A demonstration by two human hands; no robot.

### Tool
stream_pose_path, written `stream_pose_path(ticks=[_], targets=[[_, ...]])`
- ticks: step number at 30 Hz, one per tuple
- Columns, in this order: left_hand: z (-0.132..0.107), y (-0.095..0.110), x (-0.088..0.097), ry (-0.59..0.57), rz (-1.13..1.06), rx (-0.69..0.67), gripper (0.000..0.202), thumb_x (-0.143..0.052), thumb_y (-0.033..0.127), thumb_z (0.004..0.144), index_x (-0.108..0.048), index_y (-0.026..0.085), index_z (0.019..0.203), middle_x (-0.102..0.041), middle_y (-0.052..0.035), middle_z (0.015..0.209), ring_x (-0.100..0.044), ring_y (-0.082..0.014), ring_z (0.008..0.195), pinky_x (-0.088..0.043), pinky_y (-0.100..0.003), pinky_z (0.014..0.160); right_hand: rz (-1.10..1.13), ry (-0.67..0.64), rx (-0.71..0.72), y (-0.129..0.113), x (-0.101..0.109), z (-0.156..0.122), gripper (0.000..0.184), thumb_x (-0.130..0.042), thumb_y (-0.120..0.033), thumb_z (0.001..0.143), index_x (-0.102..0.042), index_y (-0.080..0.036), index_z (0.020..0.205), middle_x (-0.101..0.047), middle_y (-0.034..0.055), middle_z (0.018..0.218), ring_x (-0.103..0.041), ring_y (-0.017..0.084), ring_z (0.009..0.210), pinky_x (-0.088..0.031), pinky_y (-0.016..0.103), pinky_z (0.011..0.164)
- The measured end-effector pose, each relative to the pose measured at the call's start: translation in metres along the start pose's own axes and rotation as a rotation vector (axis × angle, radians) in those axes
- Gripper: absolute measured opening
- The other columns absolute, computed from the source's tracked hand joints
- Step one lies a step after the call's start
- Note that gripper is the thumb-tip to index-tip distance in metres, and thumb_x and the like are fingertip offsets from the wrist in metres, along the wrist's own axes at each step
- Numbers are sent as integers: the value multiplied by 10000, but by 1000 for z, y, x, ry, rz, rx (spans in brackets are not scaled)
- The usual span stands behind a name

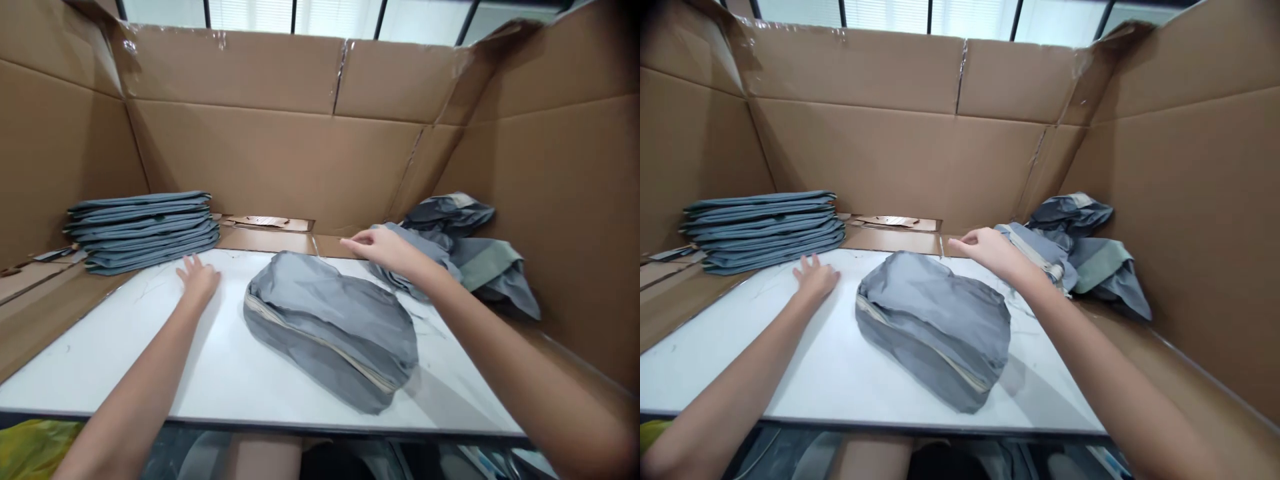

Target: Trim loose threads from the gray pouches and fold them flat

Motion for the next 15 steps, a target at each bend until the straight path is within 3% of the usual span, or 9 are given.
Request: stream_pose_path(ticks=[2,4,7,10,12,15], targets=[[4,-2,8,2,-13,22,325,-586,410,648,-659,126,789,-472,-216,1307,-116,-435,1337,-93,-614,1035,34,-16,-82,17,8,-23,491,-465,-612,771,-688,-184,862,-682,49,891,-603,196,777,-403,248,630],[3,9,6,-85,-59,-14,406,-507,469,707,-664,144,895,-557,-172,1229,-334,-353,1270,-237,-522,1041,74,-34,-153,31,8,-43,492,-465,-614,770,-687,-184,860,-680,50,893,-602,195,767,-398,249,609],[-6,40,-9,-351,-219,-44,542,-403,584,762,-627,202,1074,-603,-97,1193,-528,-248,1112,-449,-369,885,120,-83,-184,45,-3,-61,504,-449,-616,777,-682,-172,824,-674,53,859,-587,183,724,-373,251,568],[-19,67,-29,-655,-343,-1,597,-598,580,655,-595,226,1135,-605,-87,1192,-578,-237,1038,-488,-304,776,86,-140,-178,54,-18,-65,490,-466,-612,768,-646,-162,698,-631,37,694,-539,159,626,-318,252,520],[-24,76,-38,-686,-318,-5,610,-726,490,536,-622,197,1062,-653,-92,1077,-610,-237,933,-484,-284,723,60,-157,-165,57,-25,-65,454,-482,-572,779,-597,-159,629,-576,21,602,-498,141,577,-280,248,502],[-31,79,-38,-572,-269,-40,490,-729,459,493,-636,173,881,-677,-65,893,-605,-226,808,-452,-268,640,-49,-52,-179,58,-30,-68,375,-456,-486,836,-595,-172,687,-590,25,632,-512,149,605,-249,247,511]])
Point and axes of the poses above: each hand's wrist, its own z-axis towards the middle knuckle, its own x-axis out of the back of the hand, y = z × x, the point moved 1 cm from there along z, towards the middle knuckle
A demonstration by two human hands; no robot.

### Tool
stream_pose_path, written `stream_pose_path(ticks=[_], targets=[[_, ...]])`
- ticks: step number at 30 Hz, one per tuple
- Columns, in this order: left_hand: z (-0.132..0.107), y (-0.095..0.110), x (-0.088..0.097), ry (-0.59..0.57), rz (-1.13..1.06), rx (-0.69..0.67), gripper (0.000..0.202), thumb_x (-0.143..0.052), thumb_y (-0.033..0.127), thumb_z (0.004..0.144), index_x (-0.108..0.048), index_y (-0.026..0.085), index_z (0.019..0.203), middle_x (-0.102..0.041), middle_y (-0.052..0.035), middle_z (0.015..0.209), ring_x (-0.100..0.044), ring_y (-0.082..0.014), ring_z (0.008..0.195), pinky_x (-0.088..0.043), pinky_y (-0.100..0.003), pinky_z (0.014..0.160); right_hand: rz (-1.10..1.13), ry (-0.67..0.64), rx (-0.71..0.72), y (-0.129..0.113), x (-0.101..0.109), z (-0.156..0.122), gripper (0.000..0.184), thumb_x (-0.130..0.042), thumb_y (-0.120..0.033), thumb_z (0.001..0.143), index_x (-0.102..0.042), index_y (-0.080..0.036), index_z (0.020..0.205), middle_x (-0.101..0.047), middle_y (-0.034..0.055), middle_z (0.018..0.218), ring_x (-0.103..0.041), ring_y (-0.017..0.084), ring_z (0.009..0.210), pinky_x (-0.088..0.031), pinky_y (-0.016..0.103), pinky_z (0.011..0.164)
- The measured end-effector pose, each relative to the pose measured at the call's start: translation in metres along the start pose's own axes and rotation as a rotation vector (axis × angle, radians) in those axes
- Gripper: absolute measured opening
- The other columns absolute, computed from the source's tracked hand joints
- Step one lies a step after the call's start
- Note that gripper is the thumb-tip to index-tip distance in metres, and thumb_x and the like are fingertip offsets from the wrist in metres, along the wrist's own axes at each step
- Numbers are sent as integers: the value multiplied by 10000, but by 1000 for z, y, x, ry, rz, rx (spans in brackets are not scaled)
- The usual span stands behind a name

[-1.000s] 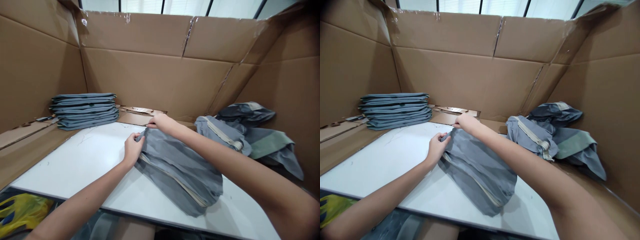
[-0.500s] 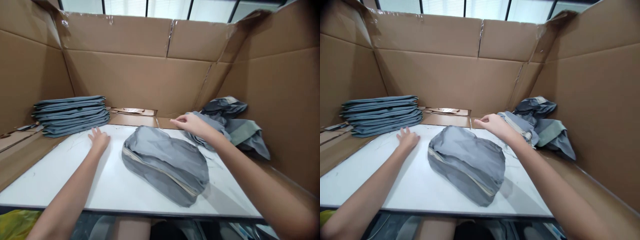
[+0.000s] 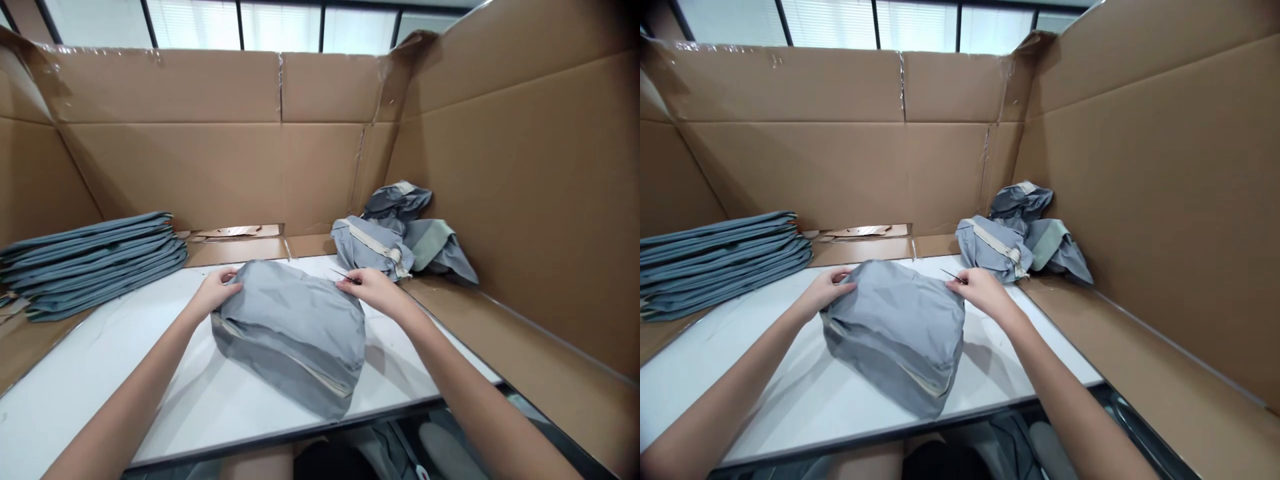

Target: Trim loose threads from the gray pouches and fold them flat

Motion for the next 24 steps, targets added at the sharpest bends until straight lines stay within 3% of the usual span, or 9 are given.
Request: stream_pose_path(ticks=[3,6,8,10,13,16,20,22,24], targets=[[-19,4,6,152,123,-93,343,-669,466,558,-595,186,742,-641,-14,700,-565,-178,660,-391,-236,561,-226,271,-39,-5,6,-7,315,-431,-443,875,-627,-199,842,-655,62,744,-569,195,683,-211,269,530],[-46,13,15,475,216,-222,272,-587,450,663,-458,211,677,-505,54,518,-416,-108,479,-282,-209,466,-317,527,61,-16,21,-9,314,-405,-418,898,-625,-196,926,-678,92,878,-593,221,773,-205,286,553],[-59,17,20,646,232,-269,288,-561,424,692,-368,213,651,-404,74,465,-319,-92,436,-239,-210,447,-305,628,146,-25,31,-4,310,-380,-378,912,-621,-186,952,-675,97,942,-589,219,810,-210,289,562],[-65,18,25,726,268,-278,298,-553,415,702,-342,212,649,-367,76,460,-298,-92,437,-245,-214,459,-279,648,191,-34,35,7,296,-379,-346,915,-619,-177,947,-675,90,946,-585,203,789,-203,290,553],[-63,16,34,757,366,-162,261,-568,423,695,-414,213,681,-484,49,541,-426,-118,509,-302,-225,510,-174,621,225,-44,32,30,312,-431,-433,892,-621,-186,894,-674,68,867,-582,187,755,-216,273,547],[-55,14,45,800,410,-53,232,-585,421,671,-496,216,731,-582,17,643,-522,-159,596,-335,-241,533,81,582,245,-47,24,47,319,-486,-493,851,-609,-200,877,-654,33,797,-575,173,737,-272,241,570],[-39,7,58,760,231,-56,257,-595,419,631,-482,214,735,-581,28,604,-517,-146,549,-346,-223,494,508,569,347,-40,18,44,345,-416,-485,881,-566,-182,952,-550,1,716,-472,112,621,-306,222,568],[-32,0,63,705,132,-36,293,-608,427,588,-464,212,726,-569,38,579,-496,-129,508,-340,-209,466,649,397,410,-33,12,37,375,-414,-503,874,-556,-180,1002,-419,-31,615,-353,93,536,-269,223,516],[-27,-8,67,633,71,5,334,-625,434,538,-456,211,723,-538,51,531,-454,-109,453,-311,-193,428,776,140,479,-26,3,32,408,-443,-498,861,-531,-182,1105,-324,-51,594,-287,87,514,-236,224,487]])
Point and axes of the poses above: each hand's wrist, its own z-axis towards the middle knuckle, its own x-axis out of the back of the hand, y = z × x, the point moved 1 cm from there along z, towards the middle knuckle
